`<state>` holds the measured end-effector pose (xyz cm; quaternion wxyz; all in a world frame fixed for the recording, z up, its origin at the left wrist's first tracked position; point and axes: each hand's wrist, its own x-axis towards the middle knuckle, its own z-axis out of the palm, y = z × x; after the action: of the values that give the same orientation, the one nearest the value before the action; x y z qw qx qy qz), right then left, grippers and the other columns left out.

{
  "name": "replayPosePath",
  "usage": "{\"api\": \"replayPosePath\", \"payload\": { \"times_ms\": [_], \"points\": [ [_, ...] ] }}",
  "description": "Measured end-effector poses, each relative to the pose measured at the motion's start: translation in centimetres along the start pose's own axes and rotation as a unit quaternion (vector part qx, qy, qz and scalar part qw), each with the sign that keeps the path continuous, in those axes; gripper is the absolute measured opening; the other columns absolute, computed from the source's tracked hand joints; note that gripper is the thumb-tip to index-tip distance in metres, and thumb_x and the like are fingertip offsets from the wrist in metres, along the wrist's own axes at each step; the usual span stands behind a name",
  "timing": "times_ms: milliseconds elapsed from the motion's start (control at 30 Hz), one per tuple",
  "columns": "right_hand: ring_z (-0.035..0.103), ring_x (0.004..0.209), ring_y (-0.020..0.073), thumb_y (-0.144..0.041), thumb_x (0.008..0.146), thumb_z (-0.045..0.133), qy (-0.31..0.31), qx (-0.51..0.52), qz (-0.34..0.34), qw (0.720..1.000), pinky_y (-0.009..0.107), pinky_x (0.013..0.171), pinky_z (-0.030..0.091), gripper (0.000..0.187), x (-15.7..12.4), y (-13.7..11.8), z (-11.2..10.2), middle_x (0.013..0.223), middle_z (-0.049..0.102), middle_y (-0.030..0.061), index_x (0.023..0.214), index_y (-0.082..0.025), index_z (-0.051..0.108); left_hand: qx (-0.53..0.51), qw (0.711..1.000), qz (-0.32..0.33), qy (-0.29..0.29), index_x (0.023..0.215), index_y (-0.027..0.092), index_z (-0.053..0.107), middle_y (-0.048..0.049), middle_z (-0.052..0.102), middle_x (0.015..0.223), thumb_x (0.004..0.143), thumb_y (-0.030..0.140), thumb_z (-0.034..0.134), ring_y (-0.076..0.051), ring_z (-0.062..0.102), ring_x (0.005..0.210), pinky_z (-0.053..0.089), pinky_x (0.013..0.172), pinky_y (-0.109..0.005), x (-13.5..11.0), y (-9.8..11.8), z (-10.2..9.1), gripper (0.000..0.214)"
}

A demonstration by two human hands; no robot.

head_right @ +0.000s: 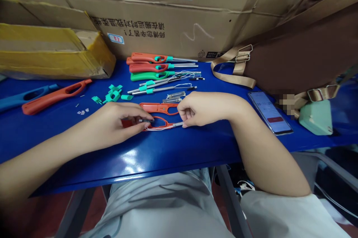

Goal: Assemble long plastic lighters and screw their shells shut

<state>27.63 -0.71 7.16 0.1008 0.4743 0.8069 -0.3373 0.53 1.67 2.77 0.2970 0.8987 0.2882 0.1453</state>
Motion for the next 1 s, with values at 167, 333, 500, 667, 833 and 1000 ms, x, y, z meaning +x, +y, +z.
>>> {"api": "replayPosePath", "payload": {
  "times_ms": [167,333,500,667,833,1000],
  "points": [
    [0.063,0.071,0.0143,-0.030,0.090,0.065,0.018,-0.007,-0.028,0.999,0.026,0.064,0.044,0.013,0.2,0.0,0.2,0.078,0.070,0.0003,0.085,-0.018,0.068,-0.002,1.000,-0.016,0.016,0.099,0.020,0.080,-0.0040,0.077,0.093,0.091,0.033,0.063,-0.016,0.070,0.075,0.054,0.069,-0.027,0.1,-0.3,0.1,0.023],
    [0.063,0.072,0.0144,-0.027,0.090,0.065,0.022,-0.007,-0.028,0.999,0.026,0.065,0.043,0.012,0.3,0.0,0.3,0.077,0.069,0.0001,0.083,-0.018,0.067,-0.002,0.999,-0.027,0.018,0.098,0.021,0.079,-0.0034,0.077,0.094,0.091,0.032,0.063,-0.016,0.069,0.077,0.053,0.070,-0.027,0.1,-0.3,0.1,0.021],
    [0.063,0.072,0.0144,-0.024,0.089,0.064,0.019,-0.004,-0.028,0.999,0.026,0.065,0.042,0.011,0.5,0.1,0.4,0.078,0.071,0.0006,0.082,-0.018,0.068,0.034,0.999,0.006,0.035,0.099,0.019,0.079,-0.0053,0.075,0.096,0.093,0.030,0.060,-0.018,0.069,0.084,0.054,0.075,-0.029,0.0,-0.2,-0.1,0.023],
    [0.064,0.073,0.0151,-0.025,0.089,0.064,0.020,0.002,-0.027,0.999,0.026,0.065,0.042,0.010,0.5,0.0,0.4,0.079,0.072,0.0013,0.083,-0.018,0.068,0.056,0.997,0.011,0.043,0.101,0.018,0.078,-0.0068,0.072,0.098,0.095,0.031,0.058,-0.018,0.069,0.083,0.055,0.075,-0.030,0.0,-0.6,0.0,0.024],
    [0.063,0.073,0.0155,-0.028,0.090,0.064,0.027,-0.001,-0.029,0.999,0.026,0.065,0.042,0.013,0.3,0.2,0.4,0.079,0.071,0.0019,0.083,-0.018,0.069,0.070,0.997,0.007,0.023,0.101,0.018,0.077,-0.0072,0.072,0.103,0.097,0.031,0.056,-0.019,0.069,0.086,0.055,0.081,-0.033,0.1,-1.2,0.0,0.025],
    [0.064,0.074,0.0157,-0.032,0.091,0.064,0.051,-0.003,-0.039,0.998,0.027,0.066,0.043,0.015,0.2,0.2,0.3,0.082,0.073,0.0028,0.087,-0.018,0.070,0.077,0.997,0.004,0.032,0.100,0.019,0.076,-0.0057,0.075,0.097,0.096,0.030,0.056,-0.019,0.069,0.086,0.053,0.077,-0.031,0.2,-1.3,0.0,0.023]
  ]
}}
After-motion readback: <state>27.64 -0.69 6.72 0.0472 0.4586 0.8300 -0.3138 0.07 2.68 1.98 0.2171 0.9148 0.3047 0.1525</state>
